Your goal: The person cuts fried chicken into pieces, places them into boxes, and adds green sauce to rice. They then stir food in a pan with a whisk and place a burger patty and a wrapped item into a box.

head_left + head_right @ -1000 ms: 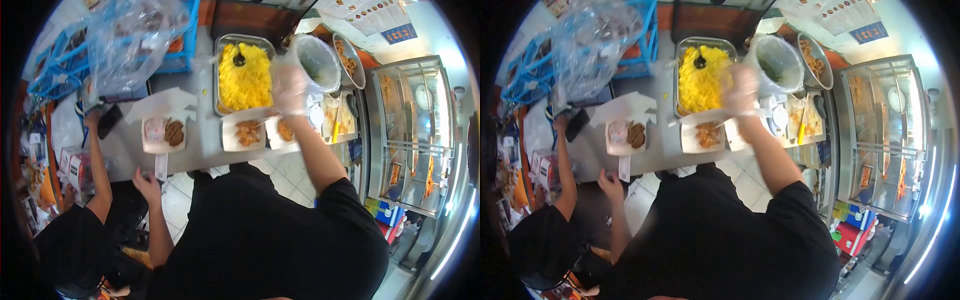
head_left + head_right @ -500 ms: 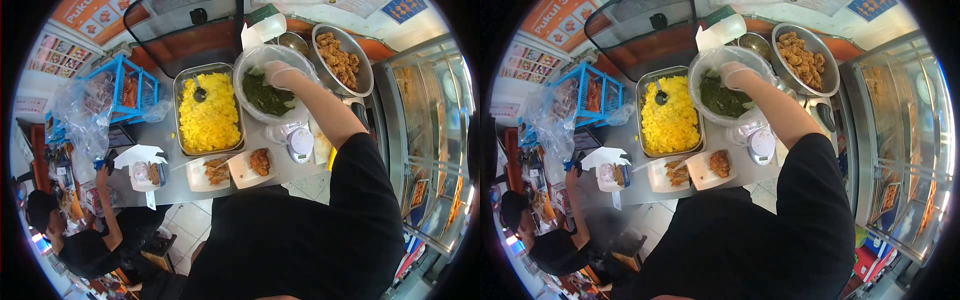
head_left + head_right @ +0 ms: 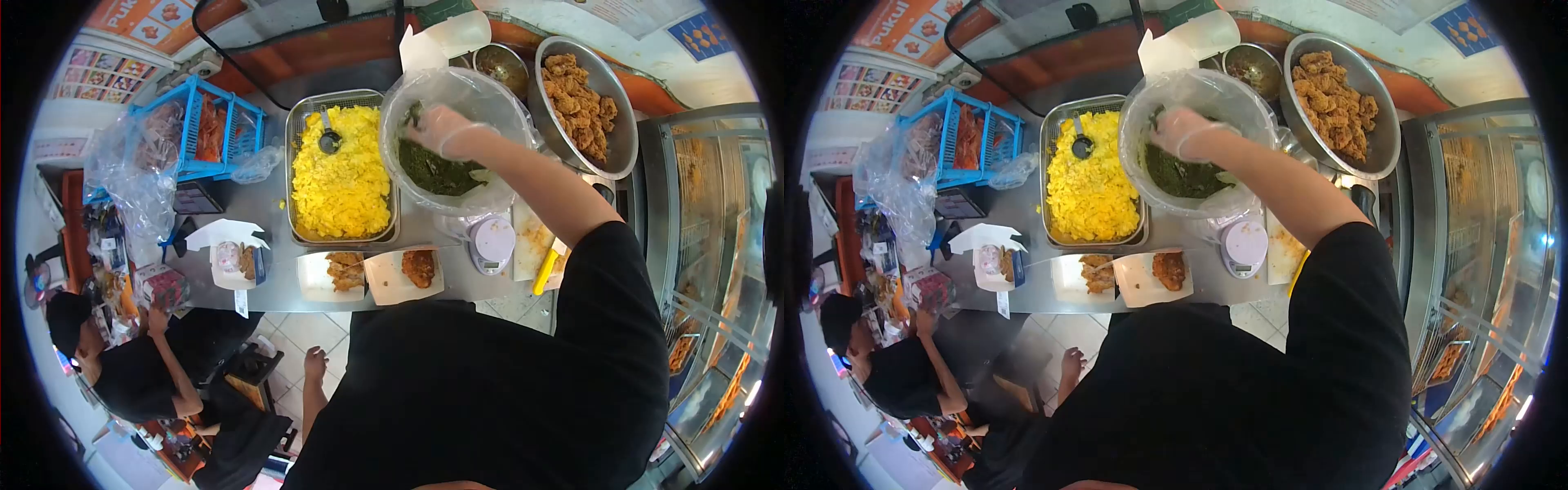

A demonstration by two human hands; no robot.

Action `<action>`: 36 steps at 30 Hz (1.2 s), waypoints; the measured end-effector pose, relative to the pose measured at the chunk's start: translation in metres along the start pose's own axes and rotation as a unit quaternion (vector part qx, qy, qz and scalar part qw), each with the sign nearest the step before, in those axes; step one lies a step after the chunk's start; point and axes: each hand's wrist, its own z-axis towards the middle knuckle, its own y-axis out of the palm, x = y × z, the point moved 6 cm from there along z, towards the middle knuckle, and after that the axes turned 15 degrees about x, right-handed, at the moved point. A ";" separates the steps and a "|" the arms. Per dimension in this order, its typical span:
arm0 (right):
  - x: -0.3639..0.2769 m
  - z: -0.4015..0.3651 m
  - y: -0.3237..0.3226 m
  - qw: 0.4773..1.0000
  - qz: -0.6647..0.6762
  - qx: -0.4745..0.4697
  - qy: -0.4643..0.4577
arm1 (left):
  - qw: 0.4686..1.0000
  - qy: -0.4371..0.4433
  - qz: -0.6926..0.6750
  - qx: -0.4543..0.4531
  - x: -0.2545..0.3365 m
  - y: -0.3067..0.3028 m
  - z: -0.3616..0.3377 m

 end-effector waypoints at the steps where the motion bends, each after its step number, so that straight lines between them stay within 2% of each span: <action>1: 0.008 0.004 0.025 0.999 0.006 0.034 -0.011 | 0.999 -0.009 0.040 -0.021 -0.002 0.005 0.007; 3: 0.003 -0.006 0.026 0.994 0.070 0.058 0.054 | 0.998 -0.013 0.037 -0.042 -0.005 0.014 0.014; 4: 0.000 -0.006 0.019 0.994 0.072 0.059 0.054 | 0.998 -0.013 0.037 -0.050 -0.007 0.018 0.016; 5: 0.000 -0.011 0.020 0.977 0.161 -0.031 0.137 | 0.997 -0.014 0.039 -0.059 -0.005 0.020 0.013; 6: 0.000 -0.018 0.027 0.937 0.247 -0.120 0.217 | 0.996 -0.004 0.059 -0.060 -0.001 0.021 0.014; 7: 0.006 -0.017 0.031 0.936 0.249 -0.118 0.219 | 0.996 -0.002 0.062 -0.060 0.003 0.020 0.014; 9: 0.036 -0.017 0.044 0.813 0.469 -0.052 0.340 | 0.994 0.011 0.073 -0.080 0.011 0.020 0.016; 10: 0.051 -0.018 0.046 0.778 0.510 -0.011 0.366 | 0.993 0.028 0.076 -0.081 0.024 0.017 0.008; 11: 0.061 -0.020 0.044 0.777 0.511 -0.006 0.366 | 0.993 0.032 0.078 -0.082 0.021 0.013 0.017; 13: 0.077 -0.026 0.037 0.709 0.586 0.014 0.393 | 0.994 0.057 0.052 -0.074 0.007 0.009 0.042; 14: 0.071 -0.036 0.022 0.696 0.600 0.017 0.395 | 0.946 0.284 0.101 -0.117 -0.006 0.005 0.067; 15: 0.066 -0.046 0.013 0.699 0.597 0.022 0.393 | 0.945 0.287 0.097 -0.120 0.004 0.001 0.064; 17: 0.059 -0.061 -0.005 0.664 0.642 0.076 0.376 | 0.998 0.019 0.032 -0.049 0.004 -0.018 0.062; 18: 0.070 -0.063 0.002 0.644 0.661 0.096 0.372 | 0.998 0.020 0.022 -0.049 0.004 -0.023 0.067; 19: 0.065 -0.071 -0.003 0.652 0.656 0.095 0.368 | 0.998 0.024 0.031 -0.039 0.001 -0.027 0.074; 21: 0.046 -0.090 -0.018 0.608 0.694 0.188 0.336 | 0.998 0.022 0.043 -0.037 -0.007 -0.033 0.084; 23: 0.027 -0.100 -0.023 0.574 0.739 0.220 0.277 | 0.994 0.078 0.055 -0.046 -0.044 -0.028 0.126; 24: 0.011 -0.105 -0.024 0.582 0.739 0.231 0.248 | 0.988 0.093 0.092 -0.084 -0.054 -0.028 0.135; 25: -0.011 -0.108 -0.025 0.587 0.743 0.237 0.217 | 0.852 0.430 0.286 -0.089 -0.071 -0.020 0.158; 26: -0.031 -0.109 -0.023 0.583 0.755 0.223 0.199 | 0.967 0.165 0.169 -0.099 -0.079 -0.027 0.159; 27: -0.057 -0.107 -0.015 0.580 0.766 0.212 0.180 | 0.959 0.144 0.188 -0.153 -0.072 -0.034 0.148; 28: -0.091 -0.105 0.003 0.589 0.766 0.184 0.179 | 0.961 0.050 0.180 -0.206 -0.054 -0.052 0.121; 29: -0.123 -0.106 0.017 0.588 0.775 0.162 0.165 | 0.947 0.019 0.178 -0.268 -0.054 -0.065 0.109; 31: -0.183 -0.102 0.040 0.597 0.777 0.135 0.148 | 0.931 -0.102 0.016 -0.350 -0.093 -0.082 0.131; 33: -0.240 -0.102 0.087 0.603 0.752 0.136 0.230 | 0.927 0.011 0.019 -0.375 -0.105 -0.115 0.153; 35: -0.284 -0.096 0.136 0.624 0.733 0.120 0.244 | 0.979 -0.044 -0.027 -0.199 -0.134 -0.155 0.188; 36: -0.301 -0.091 0.162 0.635 0.715 0.120 0.267 | 0.987 0.092 0.019 -0.132 -0.178 -0.166 0.233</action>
